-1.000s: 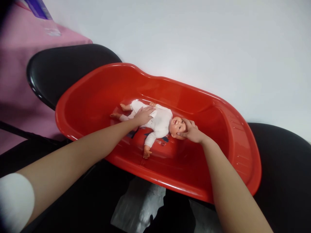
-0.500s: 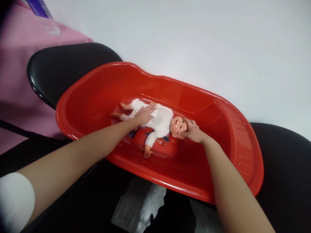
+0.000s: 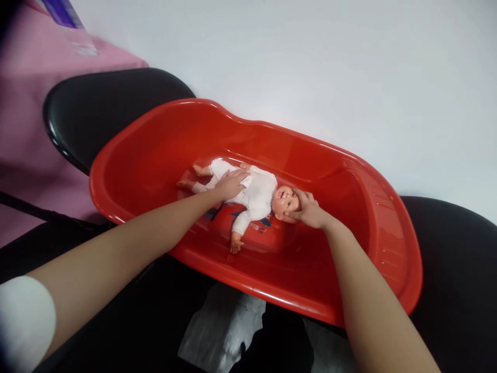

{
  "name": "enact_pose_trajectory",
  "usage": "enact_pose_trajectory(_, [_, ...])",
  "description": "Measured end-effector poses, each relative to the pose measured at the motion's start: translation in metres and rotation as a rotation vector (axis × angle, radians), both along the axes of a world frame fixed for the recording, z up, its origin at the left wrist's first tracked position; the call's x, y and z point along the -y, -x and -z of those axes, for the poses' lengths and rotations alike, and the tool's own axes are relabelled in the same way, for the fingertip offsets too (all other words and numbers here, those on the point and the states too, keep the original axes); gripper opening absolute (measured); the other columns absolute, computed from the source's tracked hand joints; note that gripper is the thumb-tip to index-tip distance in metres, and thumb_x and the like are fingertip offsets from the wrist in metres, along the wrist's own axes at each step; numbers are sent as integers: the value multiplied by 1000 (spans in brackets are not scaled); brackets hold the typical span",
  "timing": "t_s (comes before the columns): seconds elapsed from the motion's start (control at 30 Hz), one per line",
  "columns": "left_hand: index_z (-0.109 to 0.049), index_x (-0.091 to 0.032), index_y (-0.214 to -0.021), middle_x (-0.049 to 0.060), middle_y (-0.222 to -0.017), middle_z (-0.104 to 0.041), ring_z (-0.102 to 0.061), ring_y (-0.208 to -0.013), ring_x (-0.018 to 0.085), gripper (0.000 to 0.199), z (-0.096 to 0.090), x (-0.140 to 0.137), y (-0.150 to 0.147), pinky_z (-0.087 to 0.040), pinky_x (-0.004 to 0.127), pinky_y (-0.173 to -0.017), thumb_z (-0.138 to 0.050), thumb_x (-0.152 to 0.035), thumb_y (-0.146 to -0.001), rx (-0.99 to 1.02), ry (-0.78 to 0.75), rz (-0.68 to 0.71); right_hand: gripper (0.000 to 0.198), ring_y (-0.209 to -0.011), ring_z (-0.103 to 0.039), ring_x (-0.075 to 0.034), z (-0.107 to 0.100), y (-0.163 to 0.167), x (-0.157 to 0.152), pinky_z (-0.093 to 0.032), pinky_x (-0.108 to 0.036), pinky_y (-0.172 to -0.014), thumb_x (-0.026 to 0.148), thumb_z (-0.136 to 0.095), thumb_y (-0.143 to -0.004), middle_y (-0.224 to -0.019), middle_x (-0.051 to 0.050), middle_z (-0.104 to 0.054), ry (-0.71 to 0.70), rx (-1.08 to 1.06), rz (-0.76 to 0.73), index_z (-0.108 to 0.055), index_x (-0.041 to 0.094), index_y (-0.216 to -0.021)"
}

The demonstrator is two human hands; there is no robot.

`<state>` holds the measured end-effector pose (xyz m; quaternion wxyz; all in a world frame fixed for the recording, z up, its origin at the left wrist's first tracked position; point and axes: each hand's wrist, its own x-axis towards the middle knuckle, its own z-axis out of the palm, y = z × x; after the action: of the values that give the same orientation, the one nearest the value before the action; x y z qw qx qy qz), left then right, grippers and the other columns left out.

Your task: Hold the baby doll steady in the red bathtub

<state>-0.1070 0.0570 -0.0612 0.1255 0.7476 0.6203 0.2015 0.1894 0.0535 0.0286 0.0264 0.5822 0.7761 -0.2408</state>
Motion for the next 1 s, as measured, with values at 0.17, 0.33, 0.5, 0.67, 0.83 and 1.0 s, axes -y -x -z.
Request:
enact_pose_trajectory(0.17, [-40,-26,-140,4,-151,-36,-31,-138,23,54,-1,0,0,-14,51,-117,-44,-27,-85,-6,4,-3,94,-133,-29,-37,1,-1,-1,-30,-52,-113,59,-65,-69,-142,-10,-26,3,3,-1,-20,32,-146])
enact_pose_trajectory(0.33, [-40,-25,-140,5,-151,-36,-31,-138,23,54,-2,2,0,-14,52,-117,-44,-27,-85,2,0,0,95,-134,-29,-37,2,-1,-1,-29,-52,-113,58,-66,-68,-142,-11,-26,0,10,1,-20,32,-147])
enact_pose_trajectory(0.5, [-40,-25,-140,3,-152,-35,-30,-138,22,54,-1,1,-1,-14,51,-117,-43,-28,-86,-12,1,-4,95,-134,-30,-36,1,-1,-1,-30,-52,-112,60,-65,-68,-143,-10,-26,-5,7,-7,-21,33,-147])
enact_pose_trajectory(0.67, [-40,-26,-140,4,-151,-36,-31,-138,22,54,1,0,-1,-15,51,-117,-43,-28,-86,-19,-6,-8,94,-135,-28,-36,0,1,0,-29,-51,-113,58,-64,-68,-145,-10,-24,-1,21,-1,-20,31,-147])
enact_pose_trajectory(0.83, [-39,-27,-140,4,-151,-35,-30,-138,22,53,2,-1,0,-14,50,-117,-43,-28,-87,-20,-5,0,94,-135,-29,-37,0,0,0,-30,-53,-112,59,-64,-69,-145,-9,-23,0,21,-3,-19,33,-147])
enact_pose_trajectory(1.0, [-40,-26,-140,5,-151,-36,-30,-138,22,54,-1,0,-1,-14,51,-117,-44,-28,-87,-18,4,0,94,-134,-30,-37,2,-2,-2,-30,-53,-112,60,-64,-68,-145,-9,-24,-10,17,-7,-21,33,-147])
